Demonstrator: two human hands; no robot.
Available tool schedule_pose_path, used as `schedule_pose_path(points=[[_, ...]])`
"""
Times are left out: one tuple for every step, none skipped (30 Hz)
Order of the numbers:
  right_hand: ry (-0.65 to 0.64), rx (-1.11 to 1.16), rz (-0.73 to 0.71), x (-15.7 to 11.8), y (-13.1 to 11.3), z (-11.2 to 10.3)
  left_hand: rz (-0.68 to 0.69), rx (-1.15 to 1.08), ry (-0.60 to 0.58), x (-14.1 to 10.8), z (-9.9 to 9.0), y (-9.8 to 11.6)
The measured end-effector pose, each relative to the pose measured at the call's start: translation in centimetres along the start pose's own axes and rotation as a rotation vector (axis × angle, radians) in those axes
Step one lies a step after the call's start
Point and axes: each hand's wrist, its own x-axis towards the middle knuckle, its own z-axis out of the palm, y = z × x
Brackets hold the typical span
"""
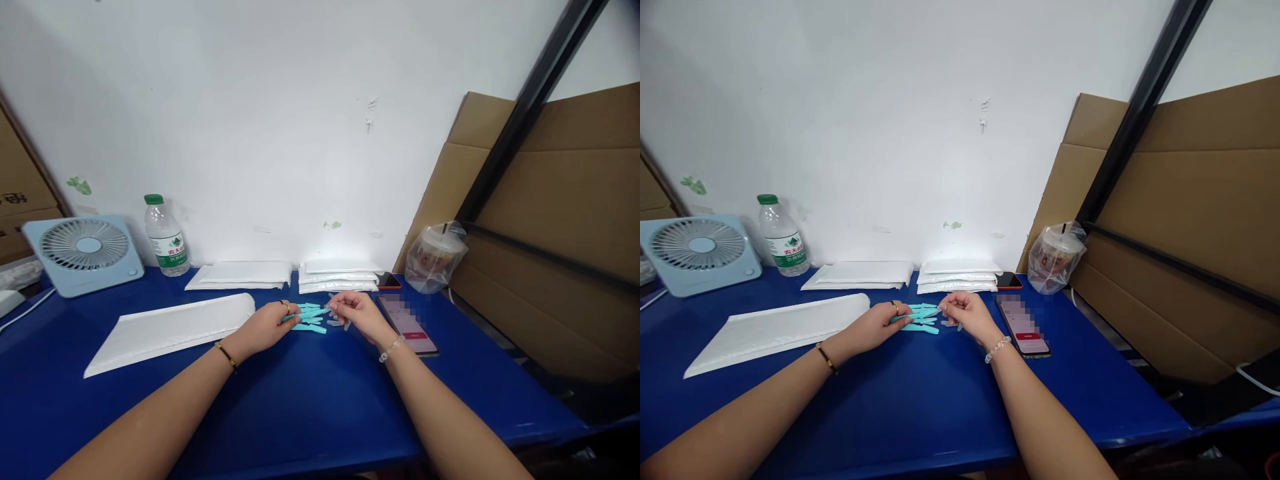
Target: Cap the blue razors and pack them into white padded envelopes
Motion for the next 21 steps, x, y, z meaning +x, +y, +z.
schedule_pose_path(points=[[-0.008,0.005,0.012,0.0,-0.1,0.2,0.003,0.001,0.000,0.0,0.0,0.0],[-0.018,0.012,0.023,-0.1,-0.1,0.5,0.003,0.008,0.000,0.0,-0.1,0.0],[-0.034,0.018,0.033,-0.2,-0.2,0.9,0.000,0.017,0.002,-0.1,-0.2,0.0],[-0.052,0.022,0.042,-0.3,-0.3,1.2,-0.003,0.028,0.002,-0.2,-0.3,0.1],[-0.068,0.019,0.049,-0.5,-0.5,1.6,-0.004,0.035,0.001,-0.2,-0.4,0.3],[-0.083,0.012,0.056,-0.6,-0.7,1.9,-0.002,0.037,-0.004,-0.4,-0.5,0.4],[-0.098,-0.006,0.064,-0.8,-0.9,2.1,0.000,0.035,-0.013,-0.5,-0.5,0.7],[-0.120,-0.037,0.072,-1.0,-1.1,2.2,0.002,0.031,-0.024,-0.6,-0.6,1.0],[-0.138,-0.080,0.076,-1.2,-1.4,2.0,0.002,0.029,-0.037,-0.8,-0.6,1.3],[-0.142,-0.137,0.070,-1.4,-1.8,1.5,-0.002,0.027,-0.059,-1.0,-0.6,1.7],[-0.127,-0.208,0.052,-1.5,-2.1,0.8,-0.005,0.027,-0.088,-1.2,-0.5,2.0],[-0.077,-0.287,0.022,-1.6,-2.3,0.0,-0.006,0.028,-0.122,-1.4,-0.3,2.4],[-0.010,-0.377,-0.017,-1.7,-2.5,-1.0,-0.007,0.030,-0.158,-1.6,-0.1,2.6],[0.042,-0.478,-0.055,-1.7,-2.6,-1.9,-0.006,0.031,-0.195,-1.7,0.1,2.8],[0.045,-0.587,-0.078,-1.8,-2.5,-2.8,-0.006,0.033,-0.224,-1.9,0.3,3.0],[0.008,-0.682,-0.091,-1.8,-2.4,-3.6,-0.005,0.037,-0.237,-1.9,0.5,3.0],[-0.048,-0.762,-0.102,-1.9,-2.1,-4.1,-0.006,0.047,-0.229,-1.9,0.7,2.9],[-0.107,-0.824,-0.105,-1.9,-1.8,-4.5,-0.008,0.064,-0.200,-1.8,0.8,2.8],[-0.157,-0.867,-0.107,-2.0,-1.5,-4.6,-0.009,0.092,-0.154,-1.7,0.8,2.5],[-0.190,-0.898,-0.112,-2.1,-1.2,-4.5,-0.011,0.133,-0.100,-1.6,0.8,2.2],[-0.207,-0.925,-0.119,-2.2,-1.0,-4.4,-0.014,0.186,-0.049,-1.5,0.8,1.9]])
